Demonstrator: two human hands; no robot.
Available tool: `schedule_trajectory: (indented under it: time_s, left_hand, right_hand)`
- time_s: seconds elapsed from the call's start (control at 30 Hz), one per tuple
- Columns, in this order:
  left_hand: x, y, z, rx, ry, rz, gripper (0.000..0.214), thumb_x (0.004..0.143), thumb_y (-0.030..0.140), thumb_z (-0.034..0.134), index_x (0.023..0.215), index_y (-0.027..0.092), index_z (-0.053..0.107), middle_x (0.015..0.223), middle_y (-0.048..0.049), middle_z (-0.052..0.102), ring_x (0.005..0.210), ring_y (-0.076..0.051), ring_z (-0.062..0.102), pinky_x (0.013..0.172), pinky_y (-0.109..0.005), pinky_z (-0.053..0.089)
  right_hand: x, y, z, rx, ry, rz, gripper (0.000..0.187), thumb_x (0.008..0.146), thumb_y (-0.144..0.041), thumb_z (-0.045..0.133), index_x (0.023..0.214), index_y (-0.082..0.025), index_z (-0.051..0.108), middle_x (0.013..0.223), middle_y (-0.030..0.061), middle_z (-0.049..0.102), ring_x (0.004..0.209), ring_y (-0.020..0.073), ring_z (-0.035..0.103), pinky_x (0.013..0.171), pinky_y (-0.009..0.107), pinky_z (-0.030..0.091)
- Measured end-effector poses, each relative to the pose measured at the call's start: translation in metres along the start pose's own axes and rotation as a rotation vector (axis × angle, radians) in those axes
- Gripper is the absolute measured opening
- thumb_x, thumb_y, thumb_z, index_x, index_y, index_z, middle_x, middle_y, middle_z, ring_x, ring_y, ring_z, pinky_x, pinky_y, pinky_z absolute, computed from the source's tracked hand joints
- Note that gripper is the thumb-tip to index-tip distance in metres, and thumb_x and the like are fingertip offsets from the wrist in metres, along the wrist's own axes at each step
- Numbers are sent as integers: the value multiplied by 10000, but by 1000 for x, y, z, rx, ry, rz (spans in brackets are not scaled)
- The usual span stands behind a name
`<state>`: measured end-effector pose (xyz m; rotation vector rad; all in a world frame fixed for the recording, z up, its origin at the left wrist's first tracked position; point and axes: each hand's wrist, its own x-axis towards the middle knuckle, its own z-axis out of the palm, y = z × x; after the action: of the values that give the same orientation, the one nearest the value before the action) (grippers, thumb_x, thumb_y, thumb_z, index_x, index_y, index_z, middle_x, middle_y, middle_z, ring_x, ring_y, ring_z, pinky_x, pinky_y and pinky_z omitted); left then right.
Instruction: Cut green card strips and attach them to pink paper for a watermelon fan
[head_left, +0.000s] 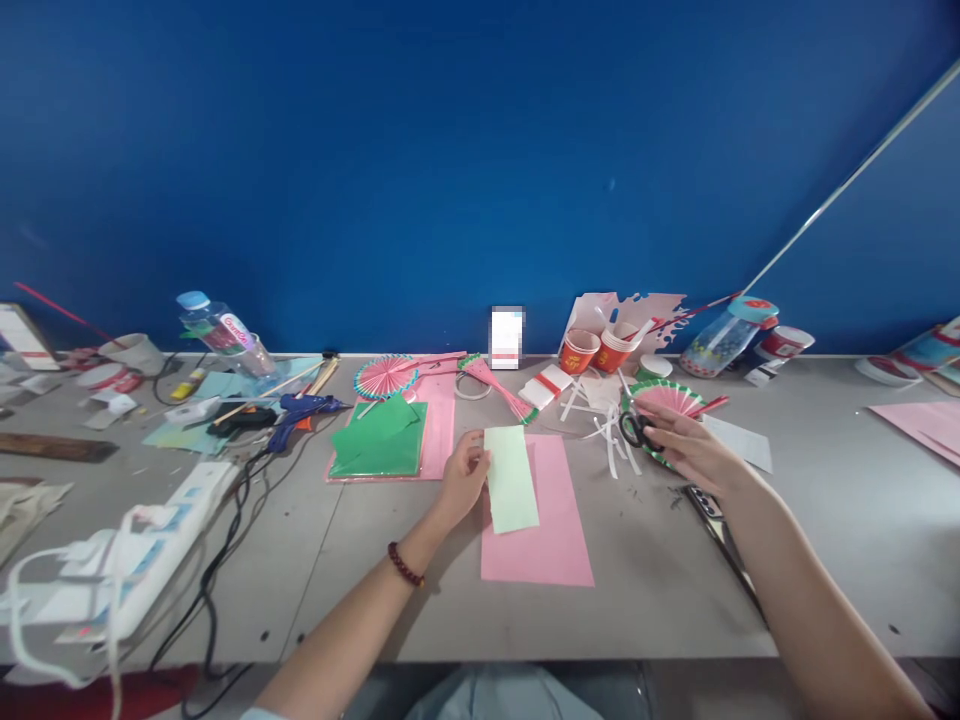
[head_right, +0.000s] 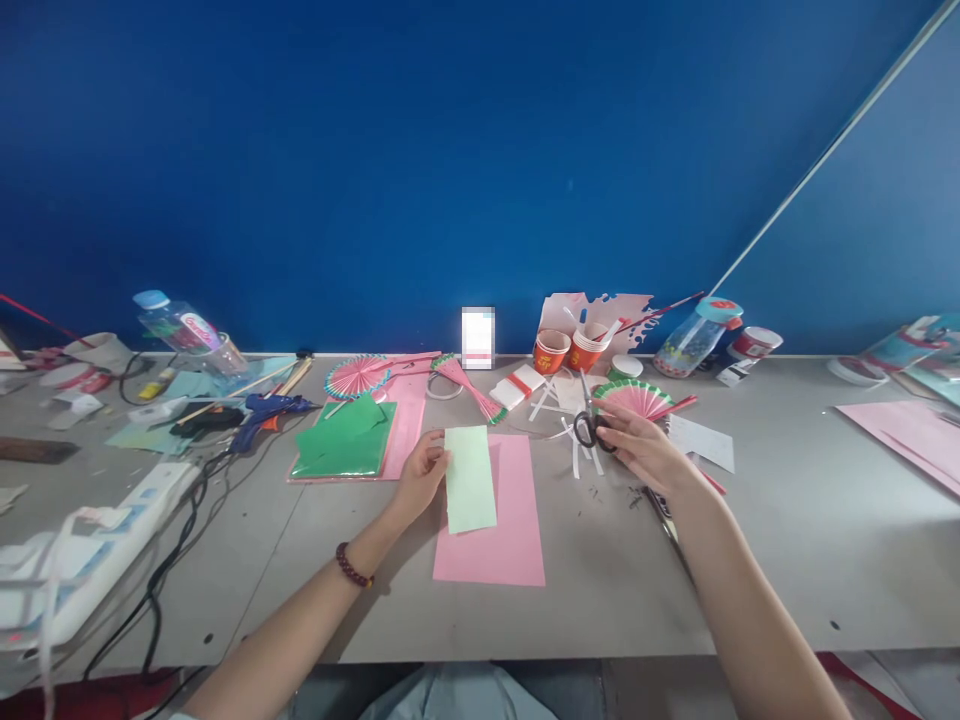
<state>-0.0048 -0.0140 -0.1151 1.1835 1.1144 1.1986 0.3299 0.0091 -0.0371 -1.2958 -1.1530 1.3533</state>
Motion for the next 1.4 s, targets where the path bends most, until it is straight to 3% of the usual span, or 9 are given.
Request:
schedule_trajectory:
  time_s: [0.1,0.2,0.3,0.47,0.6,0.8,1.1,1.23,1.4]
  left_hand:
    - [2,3,1,-93,34,-42,478,745,504,653,1077,203,488,592,67,552,454,-99,516,409,-194,403]
    - [1,10,1,-159,73,-60,510,711,530,683,1048,197,494,590,66,566,481,-102,549,416,-186,425]
    - [-1,17,0,-187,78,-88,525,702,521,696,1051,186,492,537,99,503,379,-64,450,342,-163,361]
    - [-2,22,-3,-174,56,-151,471,732,489,667,1042,177,498,520,117,447,306,-24,298,263,-142,192]
    - [-1,20,-2,-167,99,-133,447,728,492,664,1012,188,500,490,132,404,289,-28,269,252,-147,184]
    - [0,19,-1,-185,140,-93,386,736,472,666,959,196,514,494,124,431,271,-42,309,240,-167,238]
    - [-2,24,1,-191,114,-23,360,746,481,671,927,203,533,513,97,503,326,-68,438,300,-174,350]
    - [-2,27,1,-121,130,5,383,741,490,670,949,195,542,522,78,539,355,-75,464,321,-173,365]
    - [-2,30,1,-126,145,4,422,720,489,691,980,187,554,519,68,554,397,-85,493,379,-179,391]
  right_hand:
    - [-10,5,29,118,-84,68,296,599,-347,807,824,-196,686,790,31,646,631,118,550,576,239,467]
    - [-17,9,66,344,-66,97,236,591,-298,802,745,-189,661,826,21,631,621,91,513,533,210,425]
    - [-24,14,102,382,-32,123,216,628,-290,777,768,-175,659,724,0,603,557,69,465,485,192,373]
    - [-31,25,139,295,-133,65,307,718,-409,720,885,-163,645,732,28,650,540,89,504,533,238,411]
    - [-20,40,137,272,-16,-26,340,701,-425,739,897,-165,641,699,6,620,524,97,521,520,248,409]
    - [-2,61,117,375,117,65,275,661,-396,760,758,-171,635,597,-18,558,485,95,493,430,220,359]
    - [-14,62,131,121,-25,64,372,723,-511,688,741,-146,619,691,40,626,555,120,559,424,207,335]
    - [-19,64,136,24,-97,82,368,687,-487,741,731,-170,559,556,-30,525,460,90,460,413,211,291]
    - [-22,65,140,142,-192,102,397,604,-393,819,711,-191,495,556,-67,462,474,74,409,440,215,293]
